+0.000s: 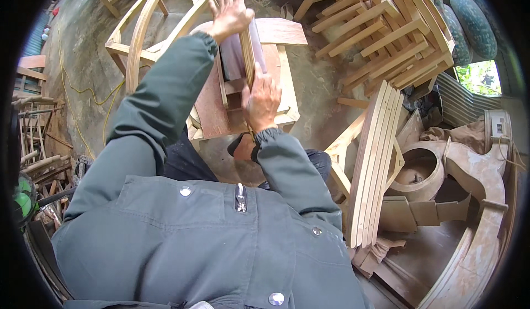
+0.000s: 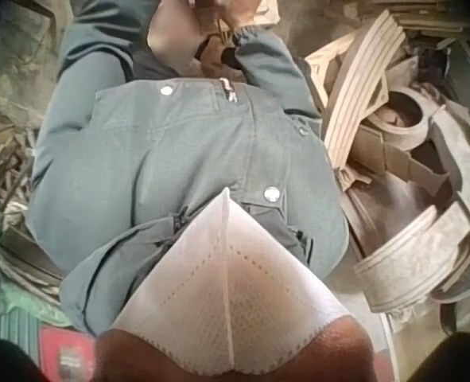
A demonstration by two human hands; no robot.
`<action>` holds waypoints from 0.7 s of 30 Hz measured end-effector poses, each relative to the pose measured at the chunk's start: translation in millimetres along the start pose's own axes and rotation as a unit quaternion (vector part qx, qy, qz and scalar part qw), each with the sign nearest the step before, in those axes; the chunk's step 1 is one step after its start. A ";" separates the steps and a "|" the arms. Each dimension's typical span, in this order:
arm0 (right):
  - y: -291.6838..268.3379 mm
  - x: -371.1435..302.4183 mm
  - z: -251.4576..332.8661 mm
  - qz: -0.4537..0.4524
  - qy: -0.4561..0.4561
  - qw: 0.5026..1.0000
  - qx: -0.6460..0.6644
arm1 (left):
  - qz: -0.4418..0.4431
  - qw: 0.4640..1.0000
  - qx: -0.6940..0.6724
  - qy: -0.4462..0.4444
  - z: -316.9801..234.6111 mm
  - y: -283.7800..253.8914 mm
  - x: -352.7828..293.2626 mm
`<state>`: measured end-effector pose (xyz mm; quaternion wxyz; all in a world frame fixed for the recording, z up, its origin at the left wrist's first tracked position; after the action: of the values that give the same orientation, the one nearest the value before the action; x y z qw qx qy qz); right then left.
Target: Sanding curved wooden chair slats using a mounted belt sander.
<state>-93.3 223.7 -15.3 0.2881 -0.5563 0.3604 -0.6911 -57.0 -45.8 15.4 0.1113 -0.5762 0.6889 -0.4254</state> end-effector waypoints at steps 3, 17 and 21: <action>-6.7 -56.1 -16.0 0.036 0.033 0.998 0.040 | 0.042 0.999 0.000 -0.001 -33.6 1.4 -65.6; -60.2 -270.6 -36.4 0.283 0.163 0.943 0.069 | 0.044 0.996 -0.043 0.061 -96.1 16.2 -301.9; -46.1 -243.0 -33.3 0.251 0.141 0.955 0.069 | 0.047 0.996 -0.047 0.052 -85.8 15.2 -274.4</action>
<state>-73.4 450.3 -118.0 0.4359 -0.3238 0.4767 -0.6913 -37.5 237.0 -35.3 0.0677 -0.5247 0.7396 -0.4161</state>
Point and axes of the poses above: each hand's wrist, its own x-axis towards the middle knuckle, its own y-axis out of the palm, z = x × y, the point moved 7 cm from there along x, towards the middle knuckle, and after that the axes turned 11 degrees about -x, right-handed, at the moved point
